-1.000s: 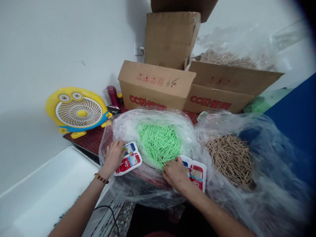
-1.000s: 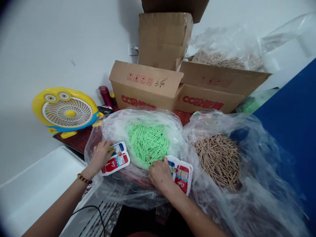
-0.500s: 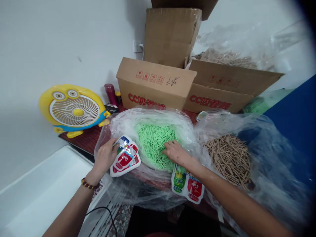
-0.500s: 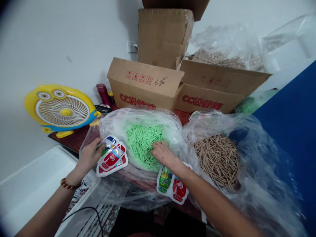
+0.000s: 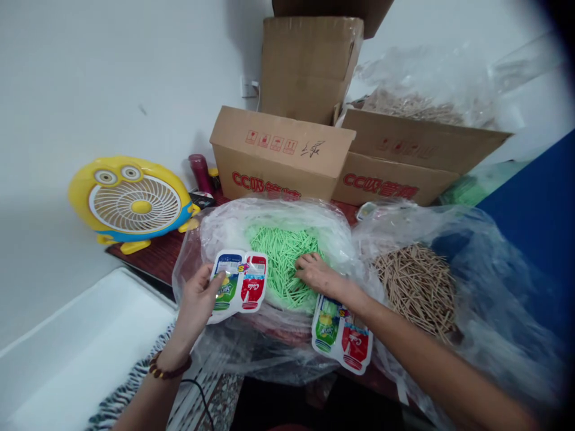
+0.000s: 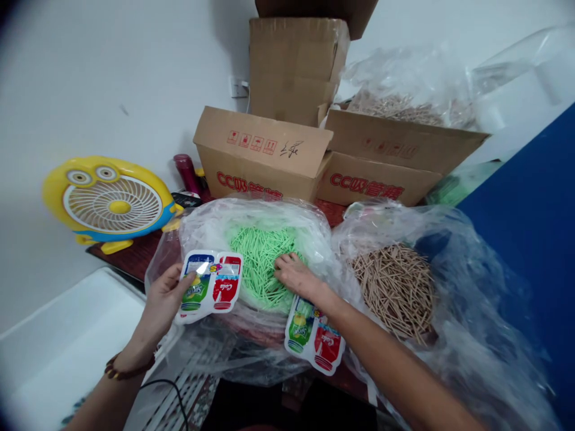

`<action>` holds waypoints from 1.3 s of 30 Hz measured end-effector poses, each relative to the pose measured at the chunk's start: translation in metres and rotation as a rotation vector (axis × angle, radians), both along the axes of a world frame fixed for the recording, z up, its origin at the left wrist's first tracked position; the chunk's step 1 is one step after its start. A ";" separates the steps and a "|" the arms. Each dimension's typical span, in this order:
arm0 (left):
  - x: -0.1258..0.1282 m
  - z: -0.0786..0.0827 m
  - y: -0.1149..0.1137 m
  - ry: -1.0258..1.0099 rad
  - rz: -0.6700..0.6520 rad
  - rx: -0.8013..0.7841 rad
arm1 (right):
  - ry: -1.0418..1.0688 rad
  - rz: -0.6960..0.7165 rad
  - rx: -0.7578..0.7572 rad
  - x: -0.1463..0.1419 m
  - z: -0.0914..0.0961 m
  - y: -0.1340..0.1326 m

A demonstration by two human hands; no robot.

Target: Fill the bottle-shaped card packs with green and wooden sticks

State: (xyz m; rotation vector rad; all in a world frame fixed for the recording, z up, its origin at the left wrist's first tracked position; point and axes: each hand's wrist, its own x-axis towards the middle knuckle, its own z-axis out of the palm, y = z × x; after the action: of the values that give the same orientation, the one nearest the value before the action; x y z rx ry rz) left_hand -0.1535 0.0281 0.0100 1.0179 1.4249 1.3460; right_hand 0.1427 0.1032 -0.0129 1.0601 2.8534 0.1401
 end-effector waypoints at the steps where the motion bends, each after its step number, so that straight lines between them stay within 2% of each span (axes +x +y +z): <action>1: 0.002 0.000 -0.002 -0.075 -0.047 -0.033 | 0.029 -0.021 -0.026 0.001 0.000 0.001; 3: 0.004 -0.002 -0.007 -0.196 -0.125 -0.097 | 0.114 -0.070 -0.073 0.002 -0.001 0.003; 6: 0.008 -0.008 -0.015 -0.285 -0.168 -0.148 | 0.306 -0.129 -0.152 0.003 -0.003 0.003; 10: 0.012 -0.017 -0.026 -0.343 -0.198 -0.170 | 0.646 -0.317 -0.325 -0.002 -0.007 -0.002; 15: 0.018 -0.022 -0.037 -0.371 -0.210 -0.188 | 1.124 -0.583 -0.480 -0.032 -0.014 -0.011; 18: 0.021 -0.024 -0.039 -0.391 -0.207 -0.176 | 1.343 -0.730 -0.491 -0.051 -0.026 -0.023; 20: 0.021 -0.024 -0.039 -0.404 -0.207 -0.174 | 1.389 -0.769 -0.485 -0.060 -0.037 -0.034; 24: 0.020 -0.025 -0.039 -0.417 -0.217 -0.175 | 1.493 -0.755 -0.574 -0.067 -0.050 -0.053; 27: 0.019 -0.026 -0.039 -0.427 -0.204 -0.169 | 1.503 -0.762 -0.574 -0.068 -0.048 -0.056; 33: 0.016 -0.032 -0.040 -0.428 -0.220 -0.197 | 1.407 -0.831 -0.451 -0.064 -0.040 -0.052; 39: 0.012 -0.030 -0.043 -0.373 -0.263 -0.226 | 1.419 -0.859 -0.379 -0.061 -0.041 -0.045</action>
State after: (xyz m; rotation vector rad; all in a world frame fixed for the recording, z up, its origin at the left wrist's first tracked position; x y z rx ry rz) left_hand -0.1418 -0.0148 -0.0204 0.7302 1.0919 1.0863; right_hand 0.0822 0.0585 -0.0537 2.8567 2.4657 -1.7093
